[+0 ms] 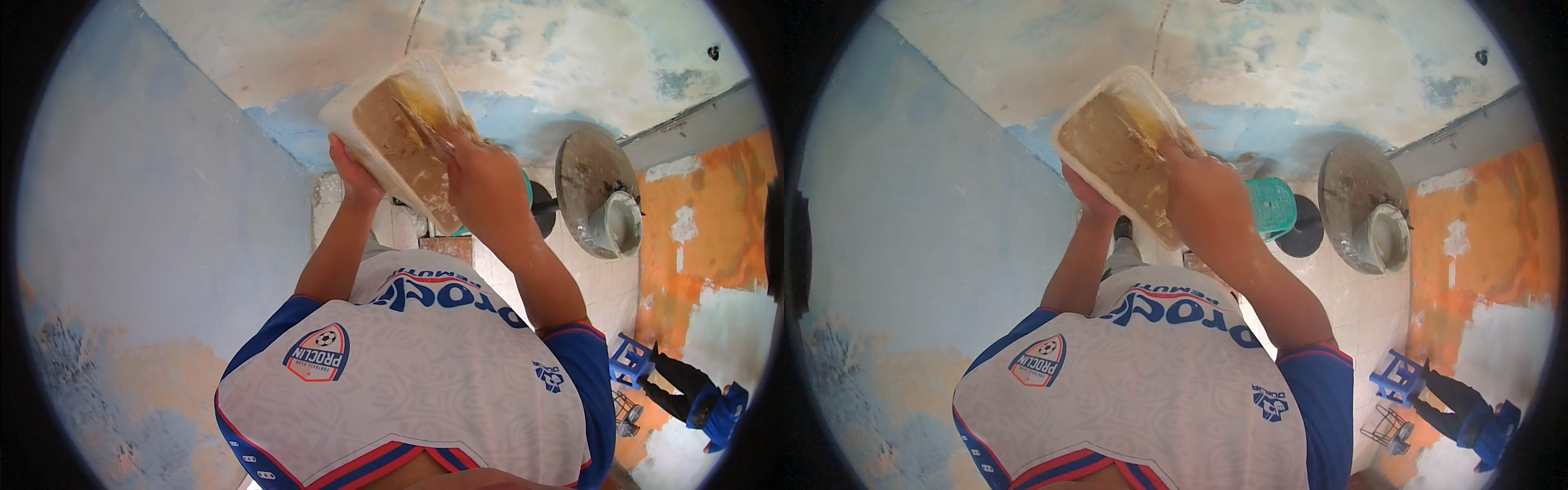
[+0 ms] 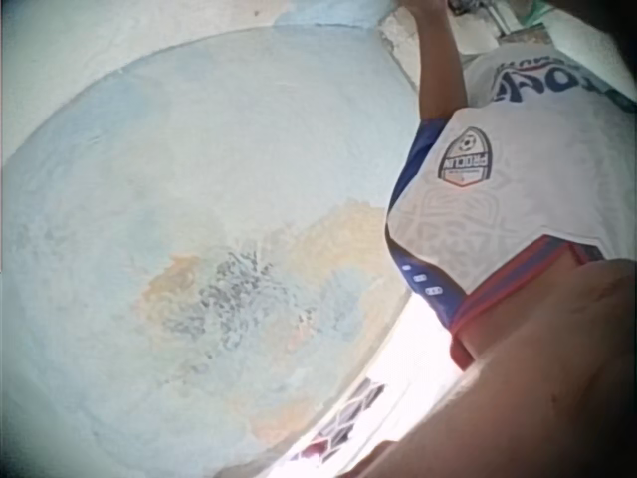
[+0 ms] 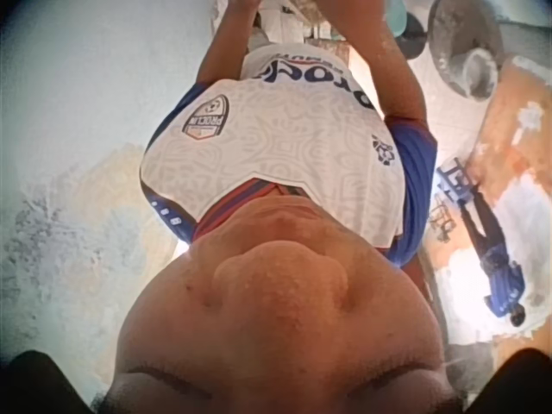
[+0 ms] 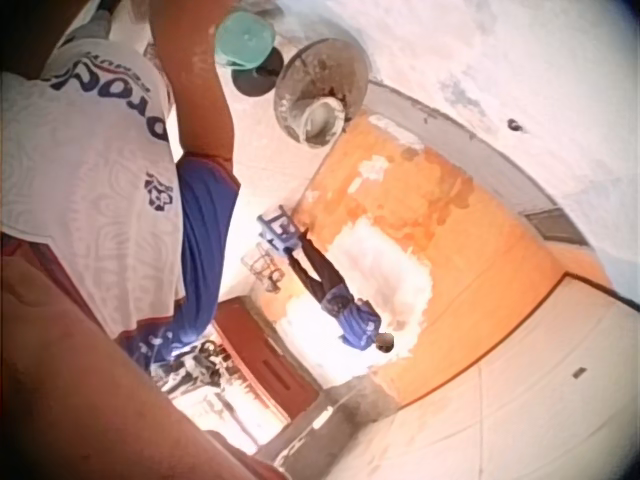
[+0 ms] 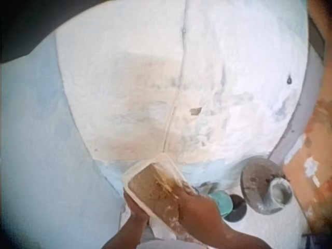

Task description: The person mixes a substance in a bucket by hand and adds liquid from a bottle before using a spatula to apply the mix to a wall.

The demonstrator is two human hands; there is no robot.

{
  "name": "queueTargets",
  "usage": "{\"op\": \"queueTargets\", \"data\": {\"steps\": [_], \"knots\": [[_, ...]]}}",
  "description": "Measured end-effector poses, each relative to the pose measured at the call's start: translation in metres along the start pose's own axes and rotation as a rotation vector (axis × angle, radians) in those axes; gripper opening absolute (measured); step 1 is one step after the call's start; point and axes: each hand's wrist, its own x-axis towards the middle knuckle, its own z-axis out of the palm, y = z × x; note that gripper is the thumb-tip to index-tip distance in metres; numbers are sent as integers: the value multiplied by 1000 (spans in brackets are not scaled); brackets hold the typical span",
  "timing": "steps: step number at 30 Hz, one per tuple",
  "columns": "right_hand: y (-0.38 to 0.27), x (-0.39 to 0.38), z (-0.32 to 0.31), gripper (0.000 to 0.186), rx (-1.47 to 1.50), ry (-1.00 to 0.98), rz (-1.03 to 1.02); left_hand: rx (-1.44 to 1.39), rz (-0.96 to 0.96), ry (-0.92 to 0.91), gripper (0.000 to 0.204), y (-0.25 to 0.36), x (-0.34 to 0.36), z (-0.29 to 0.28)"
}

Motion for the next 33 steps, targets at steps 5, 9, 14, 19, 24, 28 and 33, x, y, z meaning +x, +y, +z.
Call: {"op": "queueTargets", "data": {"steps": [5,9,14,19,24,28,33], "knots": [[1,2,12,29,68,-48,6,-48,-11,-55,75,-3,1,-4],[-3,3,13,29,154,-32,19,-50,32,-131,71,5,-4,7],[1,-1,13,28,234,-1,11,70,93,-90,75,2,-2,8],[-8,-3,-1,27,176,37,-9,105,113,-105,76,3,3,1],[-7,4,10,28,145,17,-1,-206,35,-138,73,1,2,4],[-10,8,9,30,189,-15,-21,-37,101,-150,74,-2,9,-6],[-19,15,-6,31,148,-53,53,-203,31,-176,75,3,15,-4]]}}
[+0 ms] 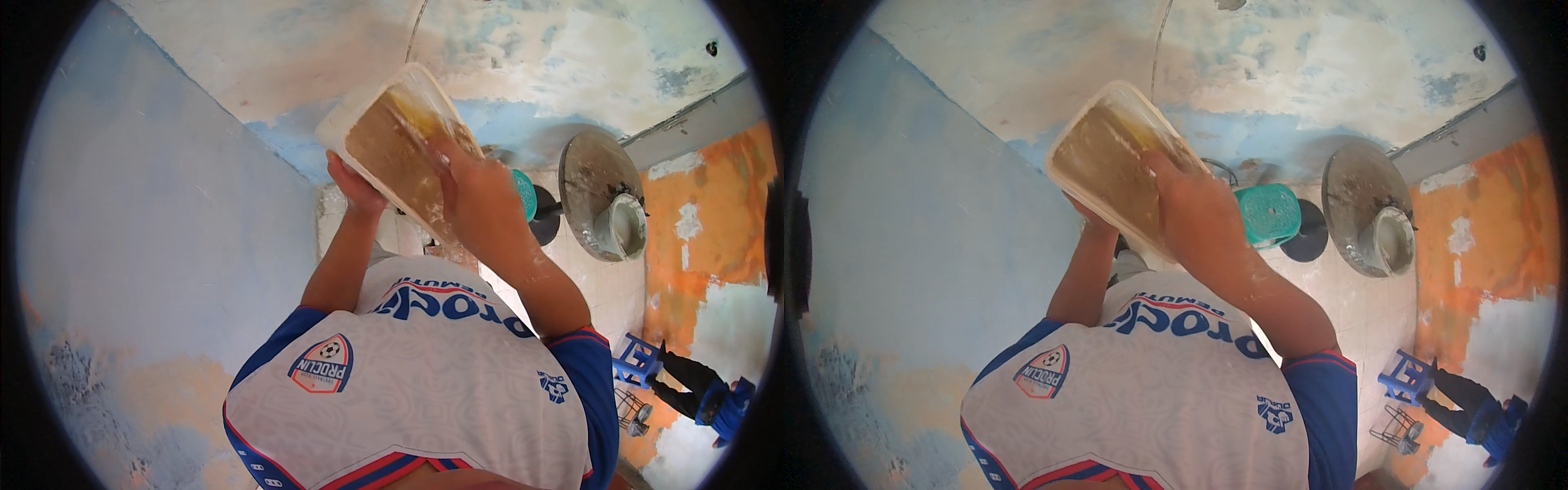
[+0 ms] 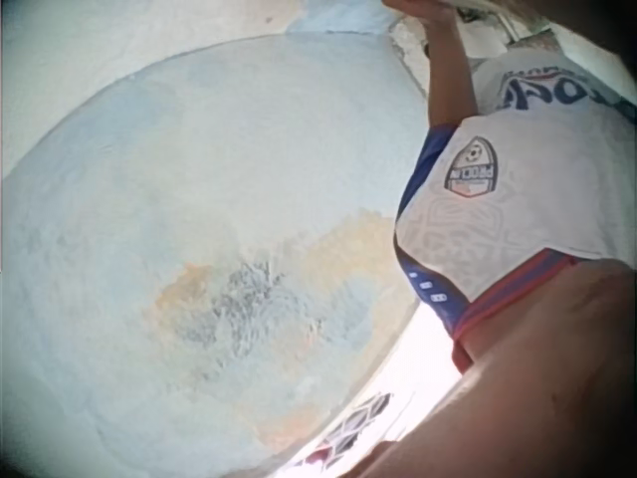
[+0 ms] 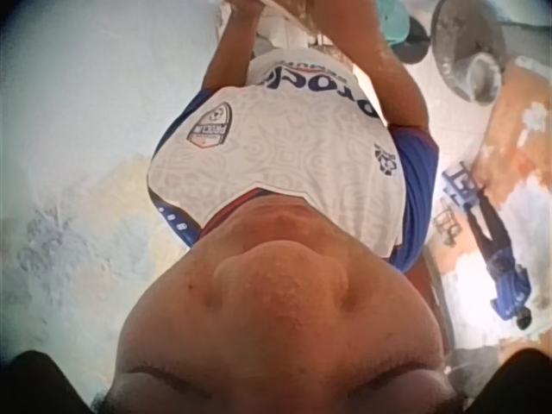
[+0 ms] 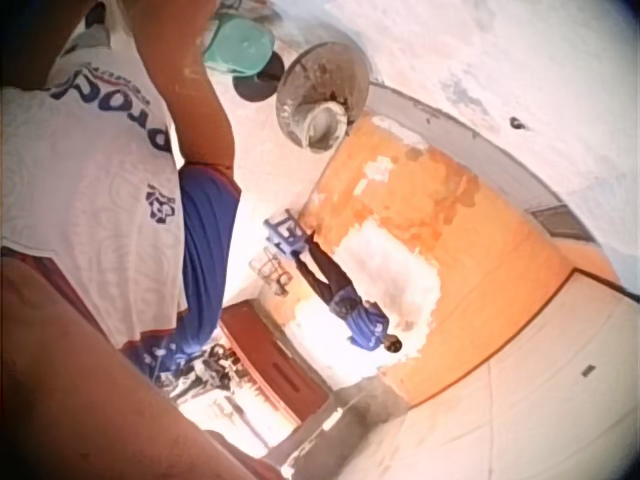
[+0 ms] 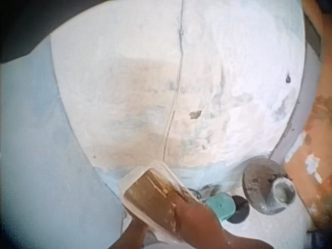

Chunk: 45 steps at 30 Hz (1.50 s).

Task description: The person mixes a substance in a bucket by hand and adds liquid from a bottle before using a spatula to apply the mix to a wall.

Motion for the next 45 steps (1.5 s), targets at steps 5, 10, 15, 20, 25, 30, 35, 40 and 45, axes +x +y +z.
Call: {"op": "queueTargets", "data": {"steps": [5,10,15,20,25,30,35,40,45], "knots": [[5,13,18,30,-51,88,-99,-21,-2,17,75,3,18,-2],[2,23,15,29,15,64,-7,65,7,43,75,12,27,-9],[-4,26,27,28,3,56,-48,181,28,18,72,20,33,2],[-1,20,18,29,141,15,-62,363,106,-38,73,18,27,1],[-10,8,1,28,-4,57,-1,12,48,69,75,10,13,0],[1,2,18,26,99,15,-56,10,74,27,77,10,-4,11],[2,-8,10,31,140,-86,-89,252,105,83,79,7,-18,11],[3,-19,5,31,144,-14,-88,60,60,-20,80,-1,-17,0],[0,-16,4,28,52,100,-78,-11,-12,21,78,-6,-8,4]]}}
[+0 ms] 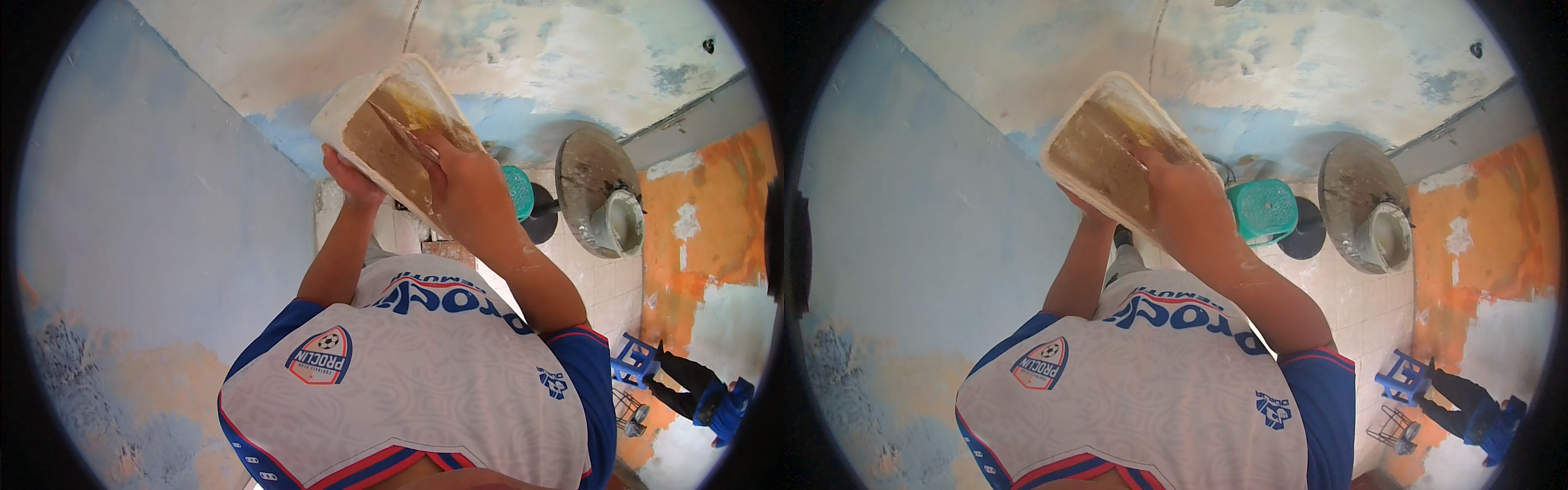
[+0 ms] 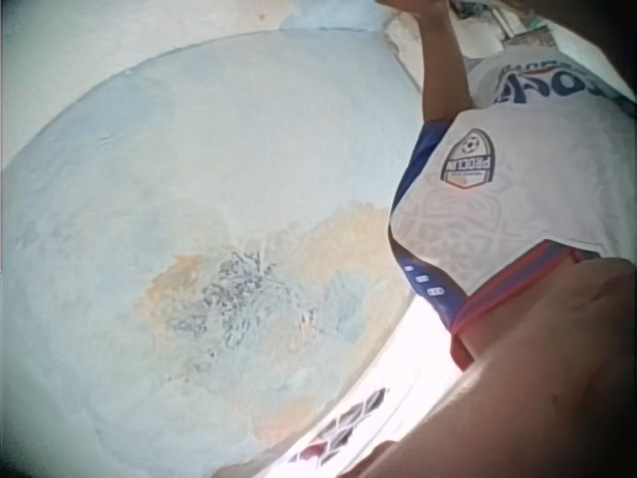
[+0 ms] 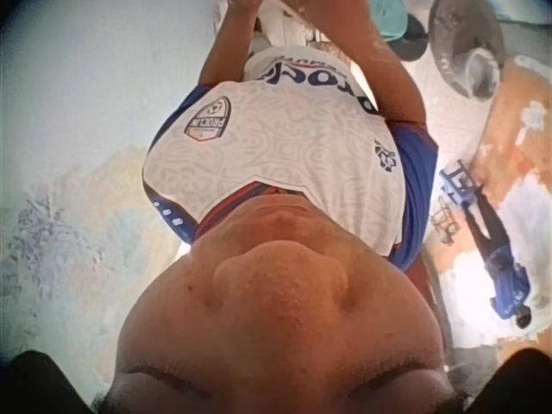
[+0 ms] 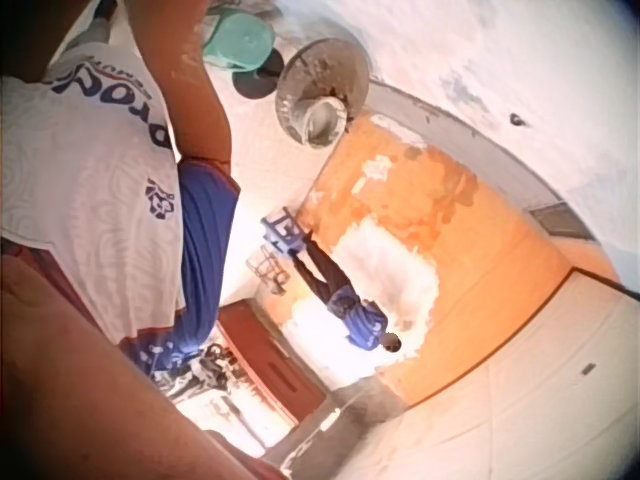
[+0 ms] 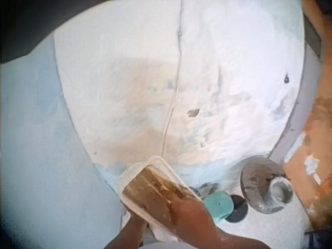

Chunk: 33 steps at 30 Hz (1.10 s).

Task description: The person mixes a substance in a bucket by hand and adds liquid from a bottle before using a spatula to apply the mix to a wall.

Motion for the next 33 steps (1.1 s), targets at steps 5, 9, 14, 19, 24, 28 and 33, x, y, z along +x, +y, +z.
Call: {"op": "queueTargets", "data": {"steps": [5,9,14,19,24,28,33], "knots": [[3,3,1,27,-22,92,-10,14,28,10,76,-8,0,-5],[2,5,1,28,40,153,-81,-8,47,-25,74,-8,-5,11],[4,8,6,29,106,269,-141,90,5,119,75,-2,1,20],[6,14,7,27,83,219,-52,86,-20,242,73,-2,0,37],[6,21,6,26,15,170,-27,69,-9,218,74,-5,0,29],[-1,20,-1,25,34,101,62,77,-6,154,76,1,-4,29],[-1,21,-3,34,36,88,37,200,22,191,76,2,-3,38]]}}
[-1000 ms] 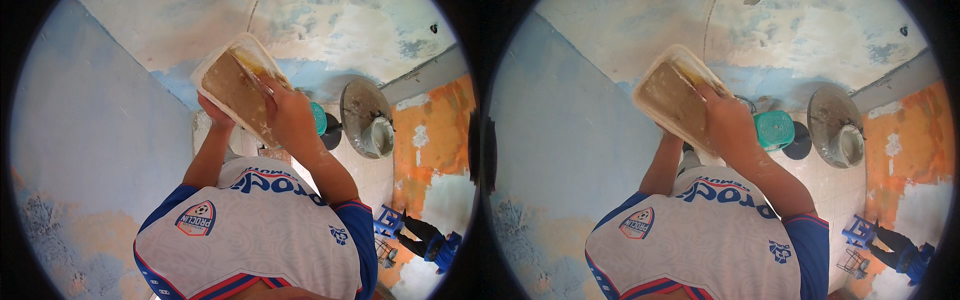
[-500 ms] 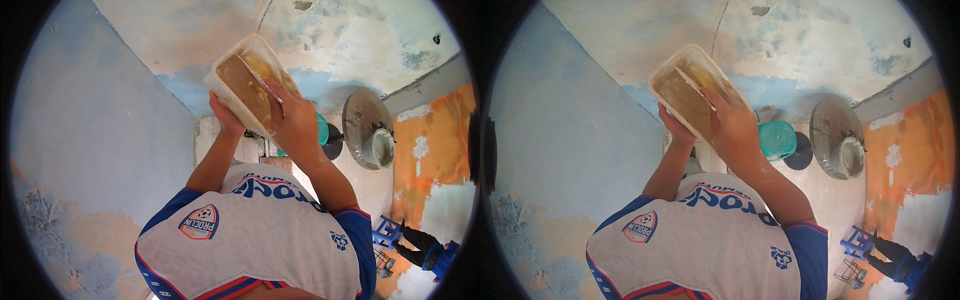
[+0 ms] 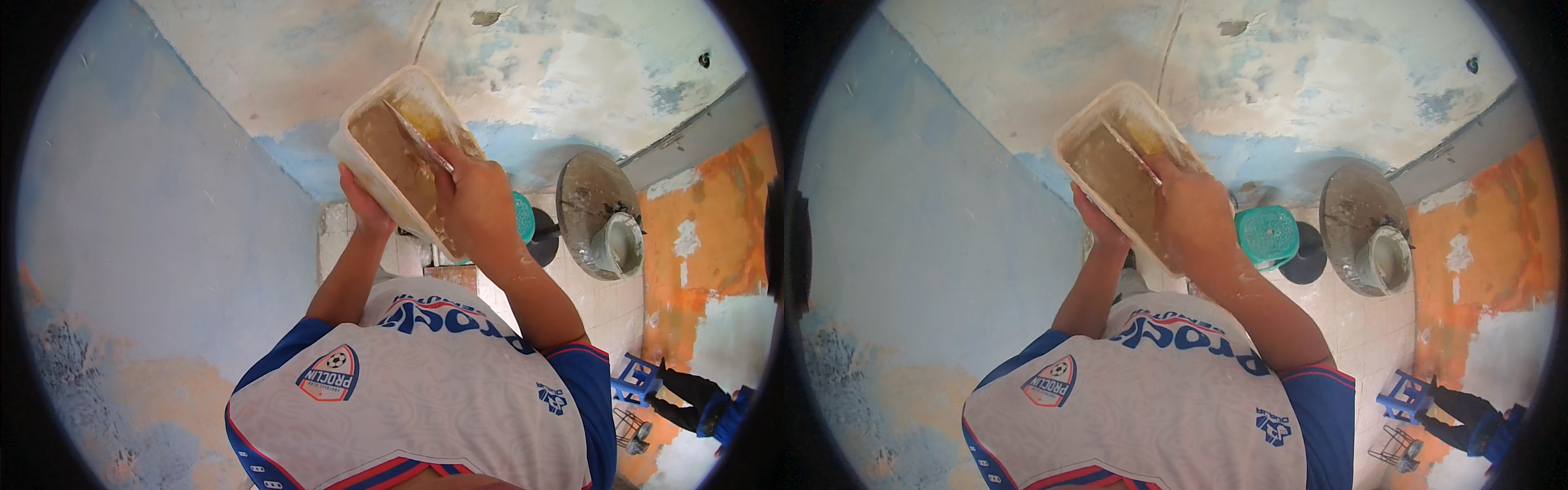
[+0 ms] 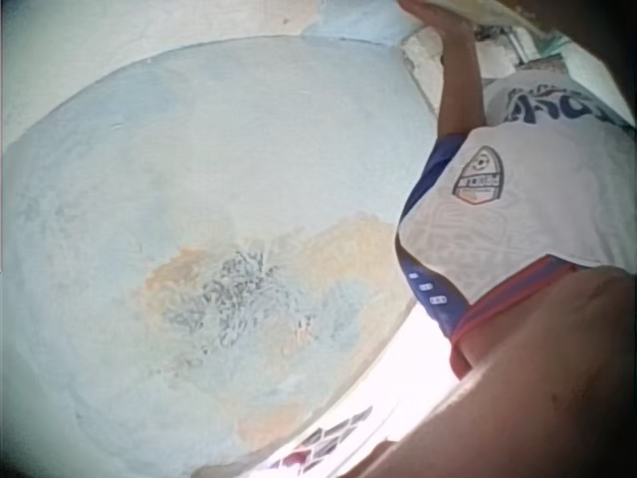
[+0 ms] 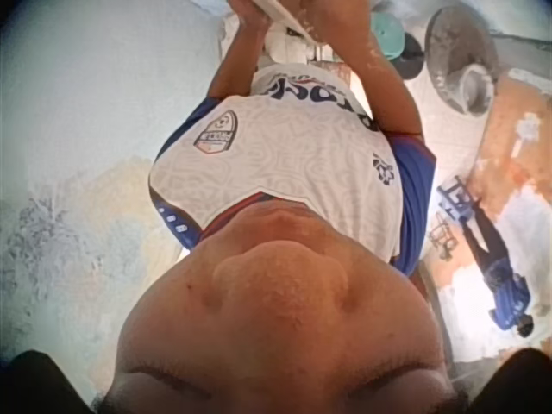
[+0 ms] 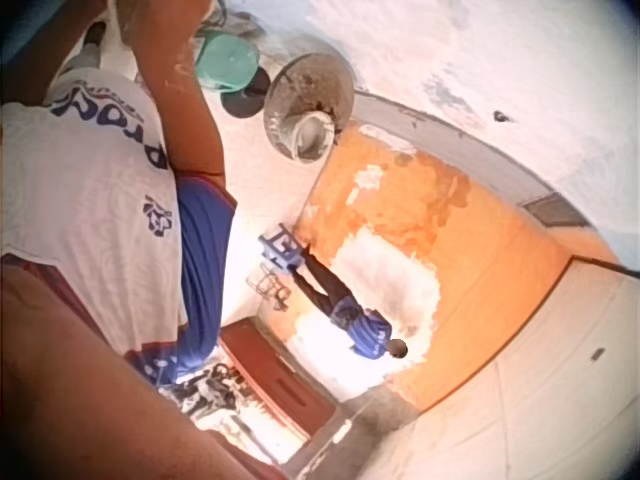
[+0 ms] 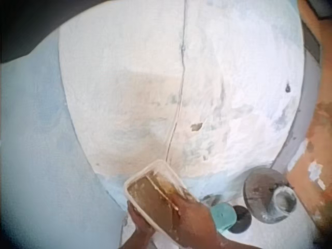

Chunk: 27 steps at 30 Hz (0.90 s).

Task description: The person mixes a substance in a bucket by hand and adds liquid from a bottle before using a spatula to apply the mix to a wall.

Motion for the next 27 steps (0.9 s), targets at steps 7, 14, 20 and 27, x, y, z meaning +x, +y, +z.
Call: {"op": "queueTargets", "data": {"steps": [7,14,20,27], "knots": [[-11,-7,1,26,65,-22,-21,35,18,-134,77,-1,-6,-9],[-13,-18,-8,26,140,57,2,-40,29,-124,77,-8,-10,-19],[-14,-18,0,27,32,139,-14,-15,29,-95,76,-4,-9,-11],[-4,-10,18,26,-150,55,138,-36,-14,-106,78,-3,-6,-19]]}}
